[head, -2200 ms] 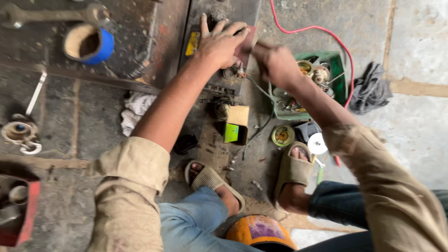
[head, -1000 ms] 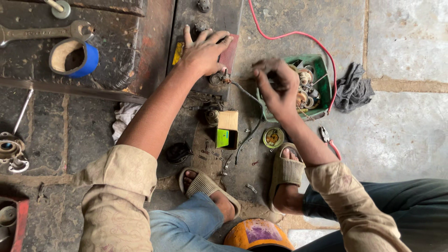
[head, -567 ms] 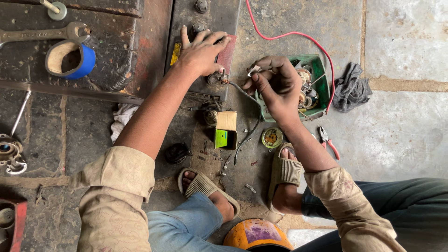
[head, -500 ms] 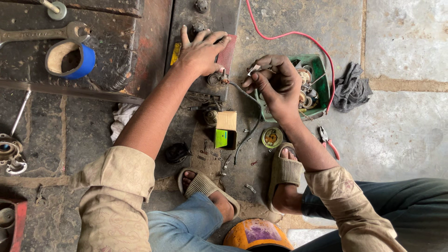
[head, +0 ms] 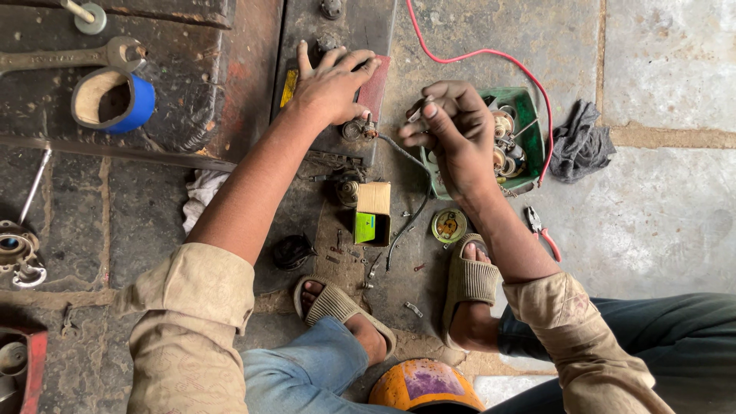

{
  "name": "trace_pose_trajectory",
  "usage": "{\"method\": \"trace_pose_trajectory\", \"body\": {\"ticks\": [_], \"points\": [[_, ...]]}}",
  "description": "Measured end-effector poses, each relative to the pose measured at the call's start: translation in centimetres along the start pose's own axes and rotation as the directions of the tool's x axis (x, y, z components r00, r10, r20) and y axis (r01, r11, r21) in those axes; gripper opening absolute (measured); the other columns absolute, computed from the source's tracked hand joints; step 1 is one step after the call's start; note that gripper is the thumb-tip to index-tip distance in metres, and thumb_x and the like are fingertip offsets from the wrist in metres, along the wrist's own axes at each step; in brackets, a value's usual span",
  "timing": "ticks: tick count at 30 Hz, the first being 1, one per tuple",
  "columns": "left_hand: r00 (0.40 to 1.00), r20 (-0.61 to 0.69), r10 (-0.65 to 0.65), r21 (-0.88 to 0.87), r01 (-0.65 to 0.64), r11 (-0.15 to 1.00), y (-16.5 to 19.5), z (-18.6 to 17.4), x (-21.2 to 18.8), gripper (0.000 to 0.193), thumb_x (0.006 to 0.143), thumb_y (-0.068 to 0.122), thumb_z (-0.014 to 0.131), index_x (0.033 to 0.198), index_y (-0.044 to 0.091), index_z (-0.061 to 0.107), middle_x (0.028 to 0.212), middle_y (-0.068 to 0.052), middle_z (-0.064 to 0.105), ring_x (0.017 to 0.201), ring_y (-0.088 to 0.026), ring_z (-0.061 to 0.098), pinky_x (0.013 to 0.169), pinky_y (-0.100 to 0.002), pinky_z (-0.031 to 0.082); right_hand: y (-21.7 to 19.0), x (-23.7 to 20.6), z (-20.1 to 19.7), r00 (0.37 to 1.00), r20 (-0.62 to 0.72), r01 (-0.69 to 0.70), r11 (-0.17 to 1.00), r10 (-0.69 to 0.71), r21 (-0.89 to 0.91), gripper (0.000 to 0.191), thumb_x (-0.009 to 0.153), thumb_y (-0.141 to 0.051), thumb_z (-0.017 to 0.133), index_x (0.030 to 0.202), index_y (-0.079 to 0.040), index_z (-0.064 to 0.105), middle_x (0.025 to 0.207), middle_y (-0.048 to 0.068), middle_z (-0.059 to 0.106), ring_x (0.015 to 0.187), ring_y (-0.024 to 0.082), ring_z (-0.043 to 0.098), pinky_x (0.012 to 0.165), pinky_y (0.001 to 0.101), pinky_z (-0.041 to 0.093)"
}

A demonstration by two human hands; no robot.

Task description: The person sits on the floor and handles small electrical components, including a circular metal housing and a small metal pin. They open a small box, remove a pin, and rub it on a sanding block. They then place the pin into the circular housing and continue to manipulate the parts.

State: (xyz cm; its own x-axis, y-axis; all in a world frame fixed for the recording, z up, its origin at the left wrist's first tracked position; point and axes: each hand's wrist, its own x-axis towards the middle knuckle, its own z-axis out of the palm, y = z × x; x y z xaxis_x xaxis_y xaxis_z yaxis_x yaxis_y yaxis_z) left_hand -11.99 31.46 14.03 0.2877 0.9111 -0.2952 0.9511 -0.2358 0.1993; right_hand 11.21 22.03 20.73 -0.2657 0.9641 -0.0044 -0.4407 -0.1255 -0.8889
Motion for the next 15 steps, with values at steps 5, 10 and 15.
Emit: {"method": "trace_pose_trajectory", "body": {"ticks": [5,10,15], "points": [[0.999,-0.019,0.029,0.011,-0.029,1.000,0.0,-0.2,0.0,0.095,0.077,0.049,0.082,0.158,0.036,0.034,0.165,0.012,0.025,0.151,-0.027,0.025,0.116,-0.074,-0.008,2.8,5.1,-1.7,0.970,0.011,-0.221,0.906,0.241,-0.362,0.023,0.104,-0.013,0.057,0.125,-0.004,0.061,0.092,0.009,0.073,0.076,0.016,0.074,0.064,0.0288,0.063],[1.000,0.024,0.009,0.033,-0.010,0.999,0.0,-0.4,0.2,0.099,0.076,0.046,0.084,0.159,0.034,0.032,0.167,0.011,0.022,0.153,-0.027,0.022,0.116,-0.075,-0.007,6.4,10.1,-3.9,0.957,0.161,-0.105,0.807,0.241,-0.581,0.020,0.101,-0.010,0.066,0.117,0.001,0.059,0.091,0.005,0.068,0.071,0.011,0.065,0.058,0.0267,0.055],[1.000,0.021,0.005,0.014,-0.006,1.000,0.0,0.0,0.3,0.098,0.077,0.048,0.084,0.159,0.035,0.031,0.167,0.010,0.021,0.153,-0.027,0.022,0.117,-0.074,-0.008,7.1,11.4,-5.6,0.878,0.045,-0.320,0.653,0.477,-0.687,0.023,0.103,-0.022,0.067,0.108,0.000,0.066,0.081,0.004,0.064,0.064,0.010,0.057,0.056,0.0265,0.050]]}}
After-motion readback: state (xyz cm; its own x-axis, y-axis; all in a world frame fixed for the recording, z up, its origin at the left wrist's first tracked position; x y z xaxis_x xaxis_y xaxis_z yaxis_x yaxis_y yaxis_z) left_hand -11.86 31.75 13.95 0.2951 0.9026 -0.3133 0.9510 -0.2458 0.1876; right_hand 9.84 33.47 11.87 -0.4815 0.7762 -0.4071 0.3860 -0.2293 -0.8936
